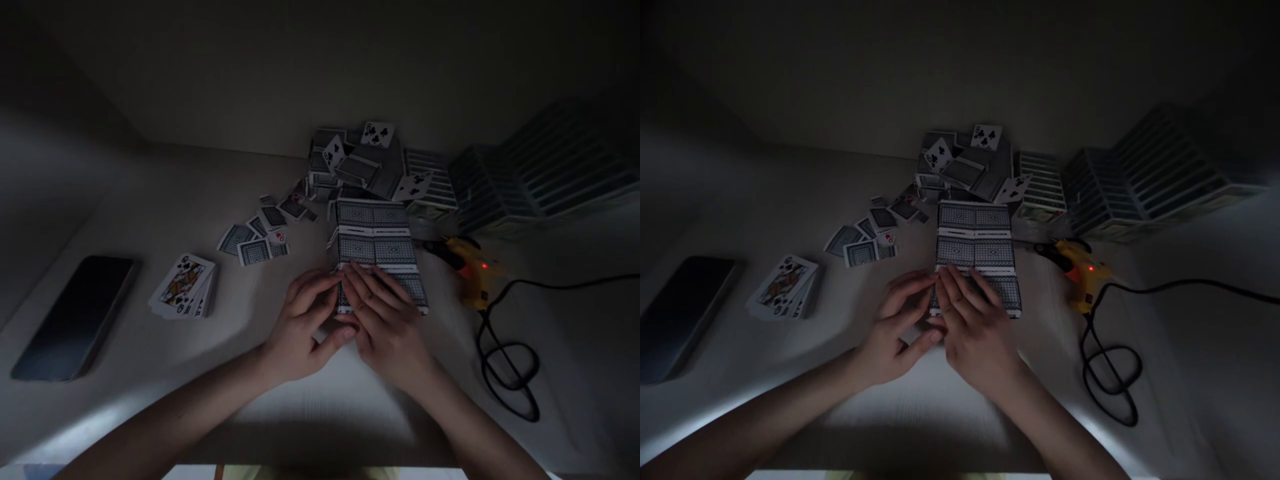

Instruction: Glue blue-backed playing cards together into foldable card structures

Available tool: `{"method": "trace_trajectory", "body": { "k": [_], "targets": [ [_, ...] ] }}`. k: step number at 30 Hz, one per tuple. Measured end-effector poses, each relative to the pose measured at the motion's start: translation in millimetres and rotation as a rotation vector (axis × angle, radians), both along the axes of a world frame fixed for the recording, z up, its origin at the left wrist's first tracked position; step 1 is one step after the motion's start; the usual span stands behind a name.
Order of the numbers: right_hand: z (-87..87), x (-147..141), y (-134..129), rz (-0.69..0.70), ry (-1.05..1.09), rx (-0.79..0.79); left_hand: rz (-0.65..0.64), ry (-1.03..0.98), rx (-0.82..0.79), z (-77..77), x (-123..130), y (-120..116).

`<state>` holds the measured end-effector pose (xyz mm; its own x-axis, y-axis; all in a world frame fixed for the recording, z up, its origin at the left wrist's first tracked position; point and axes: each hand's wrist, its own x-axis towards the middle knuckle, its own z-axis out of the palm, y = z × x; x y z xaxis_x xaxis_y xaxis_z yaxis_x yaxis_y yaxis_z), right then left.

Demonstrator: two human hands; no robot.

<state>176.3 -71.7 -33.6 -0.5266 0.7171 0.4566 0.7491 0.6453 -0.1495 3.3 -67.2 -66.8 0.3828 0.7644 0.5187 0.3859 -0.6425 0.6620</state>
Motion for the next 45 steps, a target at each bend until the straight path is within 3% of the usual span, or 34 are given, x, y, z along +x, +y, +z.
{"method": "trace_trajectory", "body": {
  "k": [17,30,45],
  "targets": [
    [-2.7,2.4,1.7,0.006,0.02,0.025,-0.042,-0.022,0.016,-2.0,-1.0,1.9],
    [-1.7,1.5,1.1,-0.001,0.052,0.017,0.051,0.077,0.063,-0.9,-1.1,0.1],
    [-5.3,3.0,1.1,0.041,0.158,0.093,0.019,0.066,0.093,-0.5,3.1,-3.5]
  ]
}}
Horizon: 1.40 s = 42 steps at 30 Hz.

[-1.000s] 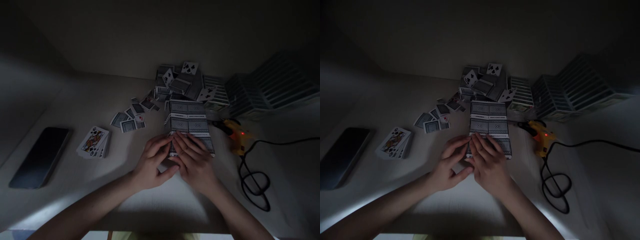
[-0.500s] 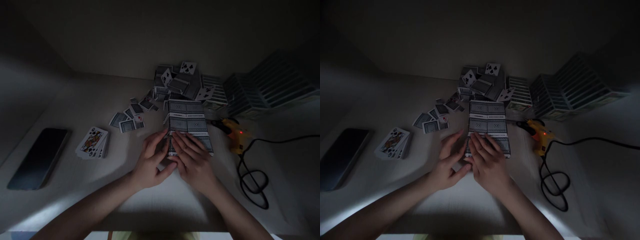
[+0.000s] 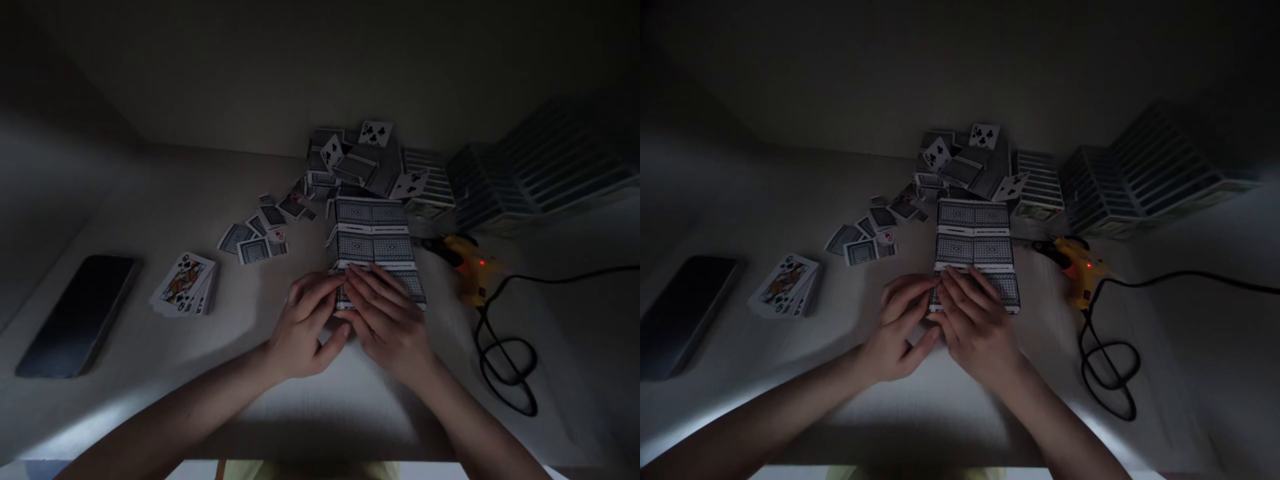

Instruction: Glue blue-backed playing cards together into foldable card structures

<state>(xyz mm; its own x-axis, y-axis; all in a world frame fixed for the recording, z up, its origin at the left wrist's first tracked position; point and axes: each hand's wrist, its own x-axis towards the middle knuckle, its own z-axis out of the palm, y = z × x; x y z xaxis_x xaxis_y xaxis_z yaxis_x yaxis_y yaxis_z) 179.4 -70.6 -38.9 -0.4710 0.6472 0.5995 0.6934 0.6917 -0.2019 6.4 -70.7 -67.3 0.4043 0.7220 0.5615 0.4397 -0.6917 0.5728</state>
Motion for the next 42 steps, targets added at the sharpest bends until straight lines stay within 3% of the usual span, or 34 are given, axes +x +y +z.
{"method": "trace_trajectory", "body": {
  "k": [30,42],
  "targets": [
    [2.9,-4.9,2.1,-0.003,0.039,0.006,-0.022,-0.018,-0.137,0.4,1.8,-4.3],
    [2.9,-4.8,1.5,-0.021,0.042,0.022,-0.016,0.007,-0.069,-0.6,-0.6,-1.7]
  ]
}}
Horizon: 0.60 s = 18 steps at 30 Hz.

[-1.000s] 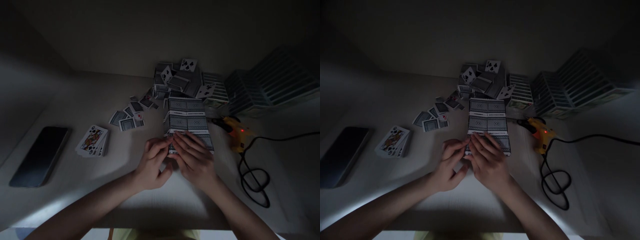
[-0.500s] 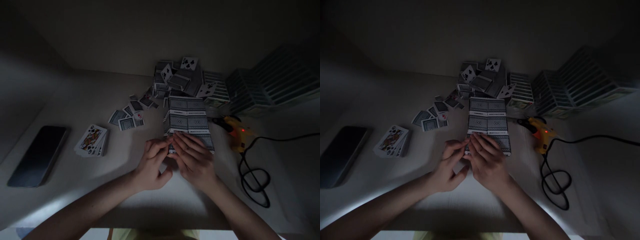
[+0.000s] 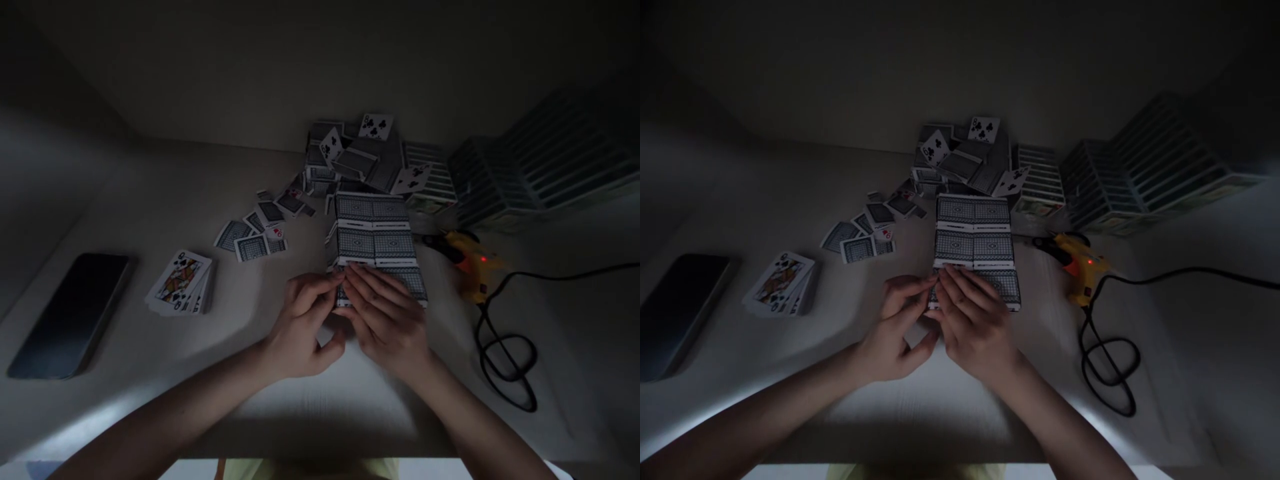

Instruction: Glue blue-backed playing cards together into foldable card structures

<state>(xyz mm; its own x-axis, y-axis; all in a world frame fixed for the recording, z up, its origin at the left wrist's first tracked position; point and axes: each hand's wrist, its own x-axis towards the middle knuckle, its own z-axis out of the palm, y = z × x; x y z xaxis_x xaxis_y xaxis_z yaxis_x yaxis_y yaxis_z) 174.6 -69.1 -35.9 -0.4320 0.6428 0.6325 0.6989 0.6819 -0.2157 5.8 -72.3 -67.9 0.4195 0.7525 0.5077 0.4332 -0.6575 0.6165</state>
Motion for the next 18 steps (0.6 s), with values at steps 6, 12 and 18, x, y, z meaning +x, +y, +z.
{"method": "trace_trajectory", "body": {
  "k": [6,12,18],
  "targets": [
    [-2.2,0.9,-0.8,-0.001,-0.011,-0.012,0.011,0.022,0.029,1.4,0.3,1.2],
    [-3.4,1.6,-1.1,-0.007,-0.01,-0.004,0.031,0.088,0.061,2.1,-1.8,2.2],
    [-2.8,1.9,-0.9,0.003,-0.008,-0.002,0.062,0.104,0.128,3.2,-4.5,-1.8]
  ]
}}
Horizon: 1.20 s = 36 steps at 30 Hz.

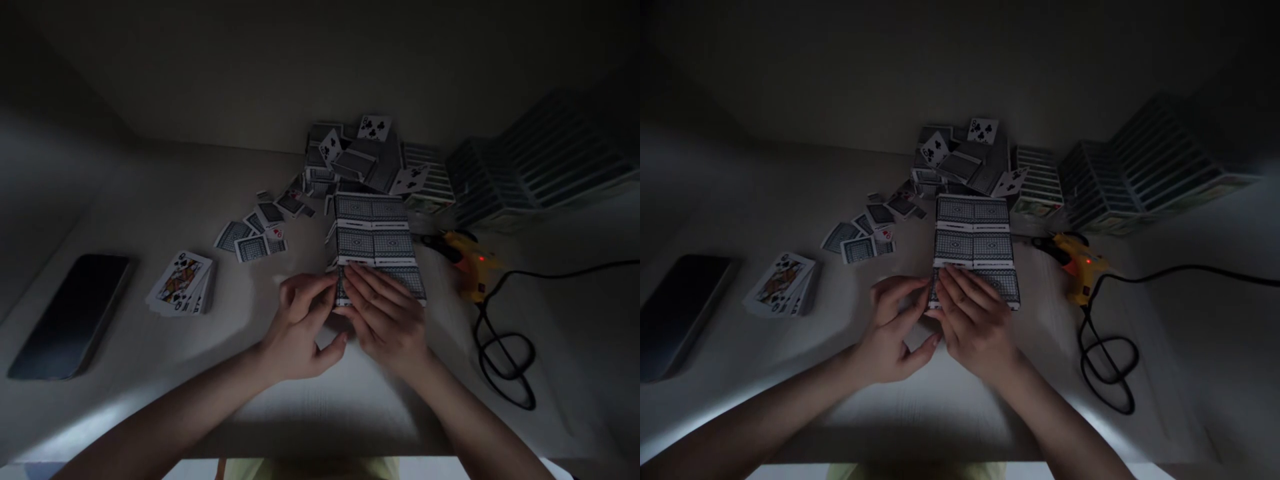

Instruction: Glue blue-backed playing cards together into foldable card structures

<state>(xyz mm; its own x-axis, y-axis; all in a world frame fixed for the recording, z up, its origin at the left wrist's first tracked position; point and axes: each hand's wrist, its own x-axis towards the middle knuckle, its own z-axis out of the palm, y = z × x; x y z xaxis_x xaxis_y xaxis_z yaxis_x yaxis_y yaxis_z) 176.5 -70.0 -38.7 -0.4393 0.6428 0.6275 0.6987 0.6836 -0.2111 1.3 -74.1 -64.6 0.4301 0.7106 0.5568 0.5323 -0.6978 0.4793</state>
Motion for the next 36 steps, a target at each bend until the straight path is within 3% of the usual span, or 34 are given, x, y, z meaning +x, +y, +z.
{"method": "trace_trajectory", "body": {
  "k": [14,29,36],
  "targets": [
    [2.5,1.9,1.6,0.015,0.008,-0.018,-0.067,0.036,-0.003,0.9,-3.5,-7.7],
    [3.0,1.2,1.3,0.009,0.039,-0.029,-0.128,-0.094,-0.287,4.1,-4.1,-12.8],
    [1.9,2.3,1.6,0.016,0.041,-0.024,-0.137,-0.093,-0.247,-0.4,-5.1,-9.5]
  ]
}}
